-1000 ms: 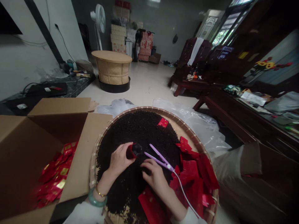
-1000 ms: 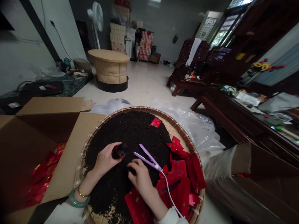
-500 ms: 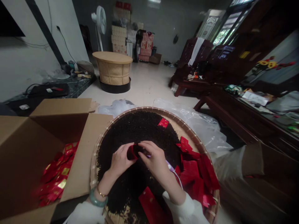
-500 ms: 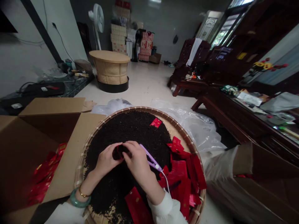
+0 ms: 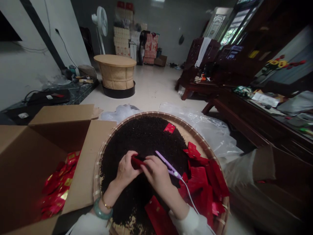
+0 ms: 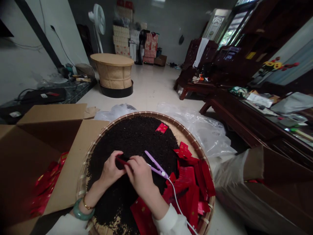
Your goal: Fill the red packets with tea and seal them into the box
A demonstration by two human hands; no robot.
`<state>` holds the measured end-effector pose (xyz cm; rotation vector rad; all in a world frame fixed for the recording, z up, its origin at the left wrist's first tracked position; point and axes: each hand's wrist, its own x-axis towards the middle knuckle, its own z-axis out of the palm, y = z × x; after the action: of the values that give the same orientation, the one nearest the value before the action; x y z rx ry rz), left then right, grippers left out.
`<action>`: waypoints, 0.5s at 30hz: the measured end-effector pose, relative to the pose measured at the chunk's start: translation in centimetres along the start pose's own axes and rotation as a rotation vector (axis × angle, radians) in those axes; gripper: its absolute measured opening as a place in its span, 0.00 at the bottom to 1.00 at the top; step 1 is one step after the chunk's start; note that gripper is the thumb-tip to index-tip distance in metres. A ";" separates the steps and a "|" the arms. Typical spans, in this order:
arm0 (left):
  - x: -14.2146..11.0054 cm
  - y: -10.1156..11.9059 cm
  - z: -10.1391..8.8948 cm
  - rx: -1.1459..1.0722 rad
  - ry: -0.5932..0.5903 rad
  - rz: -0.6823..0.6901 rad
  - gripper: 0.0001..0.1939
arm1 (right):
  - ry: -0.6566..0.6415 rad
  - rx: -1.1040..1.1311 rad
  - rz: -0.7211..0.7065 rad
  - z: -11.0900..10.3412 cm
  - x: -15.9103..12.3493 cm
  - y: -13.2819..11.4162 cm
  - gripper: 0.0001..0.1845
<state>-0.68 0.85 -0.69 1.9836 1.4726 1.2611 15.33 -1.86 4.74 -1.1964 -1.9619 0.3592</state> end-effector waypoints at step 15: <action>1.0 1.7 -0.4 -0.613 -0.620 -0.567 0.19 | -0.326 0.270 0.431 -3.6 2.3 3.2 0.12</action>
<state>0.07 0.99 1.20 1.2486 1.0449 0.6452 19.43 1.18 6.25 -1.4422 -1.8275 1.0640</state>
